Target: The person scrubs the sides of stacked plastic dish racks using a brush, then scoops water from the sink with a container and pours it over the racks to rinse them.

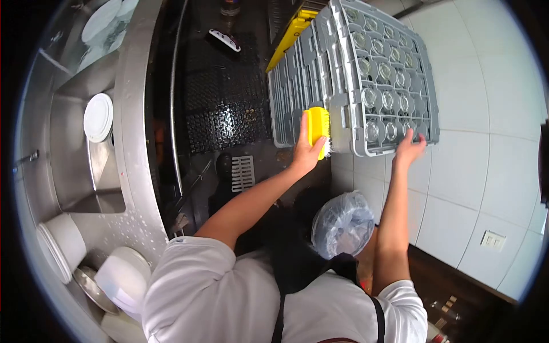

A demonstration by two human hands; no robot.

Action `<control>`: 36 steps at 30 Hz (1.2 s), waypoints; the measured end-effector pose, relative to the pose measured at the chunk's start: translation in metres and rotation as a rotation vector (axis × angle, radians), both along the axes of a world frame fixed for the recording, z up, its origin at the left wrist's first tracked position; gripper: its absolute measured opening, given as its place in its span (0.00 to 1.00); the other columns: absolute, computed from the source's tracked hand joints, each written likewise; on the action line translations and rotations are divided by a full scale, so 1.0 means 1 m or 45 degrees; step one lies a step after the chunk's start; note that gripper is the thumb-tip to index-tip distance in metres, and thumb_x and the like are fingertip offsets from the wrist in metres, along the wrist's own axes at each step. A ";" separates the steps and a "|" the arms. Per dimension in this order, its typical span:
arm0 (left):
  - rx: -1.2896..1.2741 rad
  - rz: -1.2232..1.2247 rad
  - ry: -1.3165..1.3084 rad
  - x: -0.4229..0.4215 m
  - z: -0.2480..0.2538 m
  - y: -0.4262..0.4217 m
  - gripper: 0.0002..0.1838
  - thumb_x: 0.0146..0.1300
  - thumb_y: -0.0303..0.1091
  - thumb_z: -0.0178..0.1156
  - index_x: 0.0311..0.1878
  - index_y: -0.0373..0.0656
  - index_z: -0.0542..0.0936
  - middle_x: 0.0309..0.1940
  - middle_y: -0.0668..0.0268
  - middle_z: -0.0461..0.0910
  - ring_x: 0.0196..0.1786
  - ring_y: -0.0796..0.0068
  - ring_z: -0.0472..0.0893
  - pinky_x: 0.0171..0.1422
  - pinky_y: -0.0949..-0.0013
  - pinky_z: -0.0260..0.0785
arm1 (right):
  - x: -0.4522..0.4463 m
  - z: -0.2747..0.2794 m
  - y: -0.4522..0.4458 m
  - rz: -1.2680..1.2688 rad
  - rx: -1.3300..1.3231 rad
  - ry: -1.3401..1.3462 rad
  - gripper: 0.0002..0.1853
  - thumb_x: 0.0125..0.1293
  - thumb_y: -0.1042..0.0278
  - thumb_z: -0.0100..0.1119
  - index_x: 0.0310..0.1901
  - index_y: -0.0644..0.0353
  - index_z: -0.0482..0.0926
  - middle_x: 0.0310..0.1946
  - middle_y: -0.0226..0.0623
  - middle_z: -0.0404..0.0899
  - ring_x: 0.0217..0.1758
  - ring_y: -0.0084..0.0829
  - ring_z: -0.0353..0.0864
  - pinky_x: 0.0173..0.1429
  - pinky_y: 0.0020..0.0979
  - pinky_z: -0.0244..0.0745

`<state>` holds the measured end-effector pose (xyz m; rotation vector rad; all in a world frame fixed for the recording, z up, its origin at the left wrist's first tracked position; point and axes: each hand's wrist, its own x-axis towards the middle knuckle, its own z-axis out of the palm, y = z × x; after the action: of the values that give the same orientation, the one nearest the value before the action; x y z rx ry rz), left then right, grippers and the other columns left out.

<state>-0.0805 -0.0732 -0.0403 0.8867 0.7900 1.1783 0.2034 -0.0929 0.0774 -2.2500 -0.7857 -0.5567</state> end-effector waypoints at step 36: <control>1.158 0.196 2.045 -0.434 0.053 0.364 0.41 0.54 0.25 0.68 0.74 0.47 0.68 0.74 0.51 0.65 0.76 0.51 0.64 0.81 0.51 0.53 | -0.230 -0.076 0.224 0.953 -1.891 -1.173 0.09 0.70 0.67 0.49 0.47 0.56 0.78 0.33 0.34 0.87 0.34 0.38 0.87 0.57 0.49 0.65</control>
<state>-0.5144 0.2912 0.0132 2.6848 1.5881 0.7154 -0.0263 0.1314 0.0012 -2.3315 -3.1331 -0.7129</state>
